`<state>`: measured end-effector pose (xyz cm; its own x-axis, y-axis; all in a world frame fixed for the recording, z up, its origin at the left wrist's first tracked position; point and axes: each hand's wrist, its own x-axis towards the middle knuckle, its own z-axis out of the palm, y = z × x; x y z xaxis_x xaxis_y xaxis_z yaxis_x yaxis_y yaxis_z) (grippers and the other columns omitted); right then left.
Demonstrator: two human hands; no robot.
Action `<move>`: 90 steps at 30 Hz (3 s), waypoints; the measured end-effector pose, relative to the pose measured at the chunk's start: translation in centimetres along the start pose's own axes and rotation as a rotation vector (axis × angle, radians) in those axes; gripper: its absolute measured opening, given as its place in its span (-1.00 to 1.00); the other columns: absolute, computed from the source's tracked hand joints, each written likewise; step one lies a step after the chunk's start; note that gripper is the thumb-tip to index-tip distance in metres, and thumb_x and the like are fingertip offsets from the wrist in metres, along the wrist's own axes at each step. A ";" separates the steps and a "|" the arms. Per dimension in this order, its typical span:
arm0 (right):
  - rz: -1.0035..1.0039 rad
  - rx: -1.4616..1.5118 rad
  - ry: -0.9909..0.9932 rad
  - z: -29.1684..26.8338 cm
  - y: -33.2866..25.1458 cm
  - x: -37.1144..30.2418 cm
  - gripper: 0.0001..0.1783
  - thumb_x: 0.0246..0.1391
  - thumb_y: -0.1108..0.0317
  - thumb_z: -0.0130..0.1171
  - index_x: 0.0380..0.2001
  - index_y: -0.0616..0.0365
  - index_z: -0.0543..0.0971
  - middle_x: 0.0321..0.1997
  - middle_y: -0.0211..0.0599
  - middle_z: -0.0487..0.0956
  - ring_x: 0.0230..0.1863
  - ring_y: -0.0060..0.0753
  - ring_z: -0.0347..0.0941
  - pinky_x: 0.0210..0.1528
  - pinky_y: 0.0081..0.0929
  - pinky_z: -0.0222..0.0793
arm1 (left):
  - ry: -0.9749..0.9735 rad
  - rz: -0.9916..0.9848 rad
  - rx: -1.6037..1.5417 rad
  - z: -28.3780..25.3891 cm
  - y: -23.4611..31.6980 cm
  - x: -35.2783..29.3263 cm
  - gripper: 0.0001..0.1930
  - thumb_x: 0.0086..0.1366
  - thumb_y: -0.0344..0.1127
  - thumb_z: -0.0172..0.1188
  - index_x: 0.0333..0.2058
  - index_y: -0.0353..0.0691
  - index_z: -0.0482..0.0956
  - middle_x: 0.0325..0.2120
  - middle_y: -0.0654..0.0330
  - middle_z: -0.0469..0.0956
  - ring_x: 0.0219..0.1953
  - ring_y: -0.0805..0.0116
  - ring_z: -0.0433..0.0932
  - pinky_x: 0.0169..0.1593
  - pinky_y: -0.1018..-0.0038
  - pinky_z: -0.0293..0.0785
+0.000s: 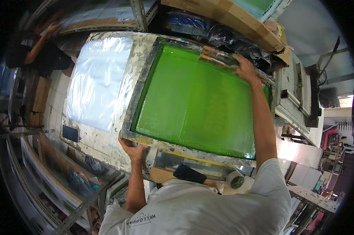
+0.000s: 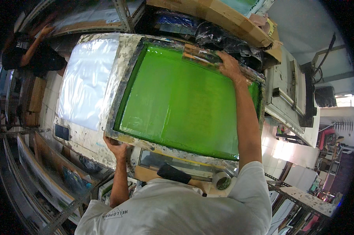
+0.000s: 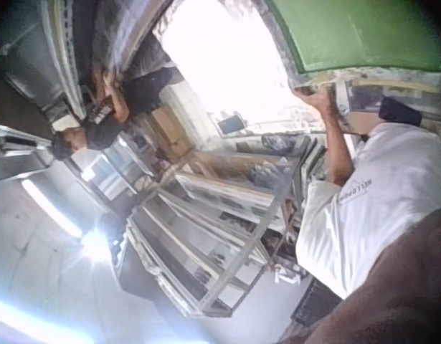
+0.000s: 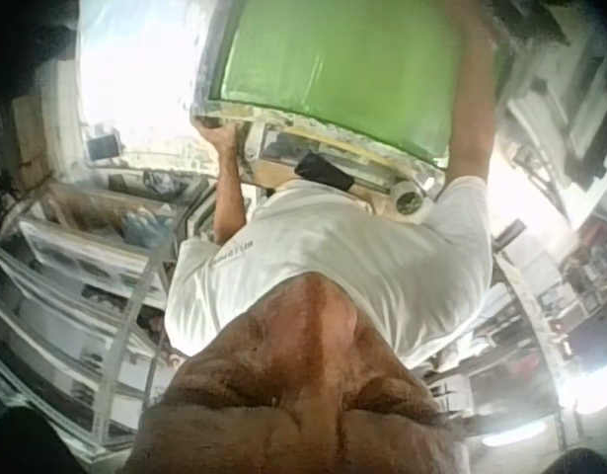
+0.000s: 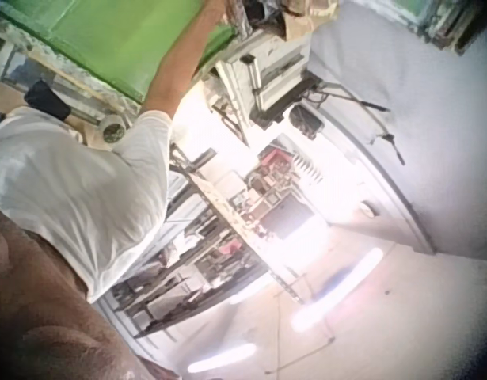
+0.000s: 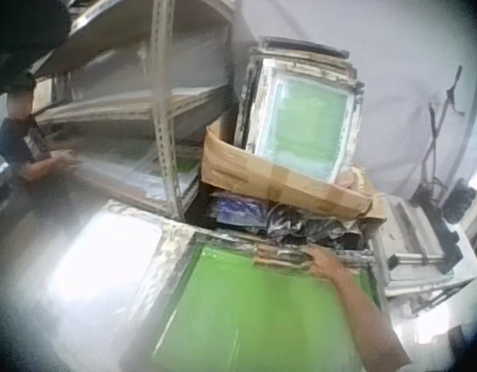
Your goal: The person performs screen printing by placing a shirt on a printing board, lowering a mesh screen, and applying green ink using a squeegee before lifting the screen and removing the shirt.
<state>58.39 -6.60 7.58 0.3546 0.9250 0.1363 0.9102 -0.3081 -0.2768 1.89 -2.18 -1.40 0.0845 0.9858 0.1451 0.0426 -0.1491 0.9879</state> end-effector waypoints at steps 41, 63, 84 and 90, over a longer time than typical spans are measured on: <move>0.215 0.128 0.021 6.8 -11.7 -22.0 -0.20 -0.40 0.06 0.17 0.06 0.10 0.41 0.23 0.30 0.21 0.28 0.50 -0.02 0.19 0.52 -0.40 | -0.056 0.305 0.421 -0.7 0.9 1.1 0.01 -0.44 -0.18 0.57 0.08 -0.27 0.26 0.30 -0.06 -0.09 0.30 -0.06 -0.01 0.25 0.08 0.09; 0.100 -0.286 0.082 2.4 -3.4 -1.5 -0.19 -0.09 0.12 0.11 0.28 -0.07 0.15 0.39 0.12 -0.04 0.38 0.31 -0.23 0.30 0.33 -0.41 | 0.004 -0.027 -0.019 -0.5 0.1 -0.2 -0.02 -0.31 -0.38 0.48 0.16 -0.36 0.15 0.02 0.06 0.30 0.04 0.21 0.31 0.16 0.29 0.22; 0.178 -0.352 0.396 -21.6 -20.4 -22.0 -0.39 -0.24 0.49 0.17 0.03 0.15 0.41 0.15 -0.06 0.34 0.20 0.13 0.16 0.28 0.19 -0.21 | -0.180 0.305 0.040 8.5 14.8 10.5 -0.31 0.08 -0.35 0.26 0.18 -0.30 0.19 -0.01 -0.03 0.38 0.01 0.23 0.33 0.07 0.36 0.20; 0.161 -0.220 0.437 -23.4 -19.7 -19.7 -0.40 -0.16 0.49 0.13 0.07 0.21 0.37 0.13 0.13 0.34 0.24 0.23 0.10 0.31 0.17 -0.27 | -0.340 0.421 0.956 9.5 2.2 0.0 -0.45 0.00 -0.22 0.37 -0.07 -0.42 0.46 0.01 -0.12 0.34 0.02 -0.08 0.32 0.02 0.12 0.28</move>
<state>38.50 -23.97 32.57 0.5079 0.6973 0.5058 0.8433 -0.5222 -0.1268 11.40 -3.21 0.23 0.5366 0.7914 0.2929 0.6879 -0.6112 0.3914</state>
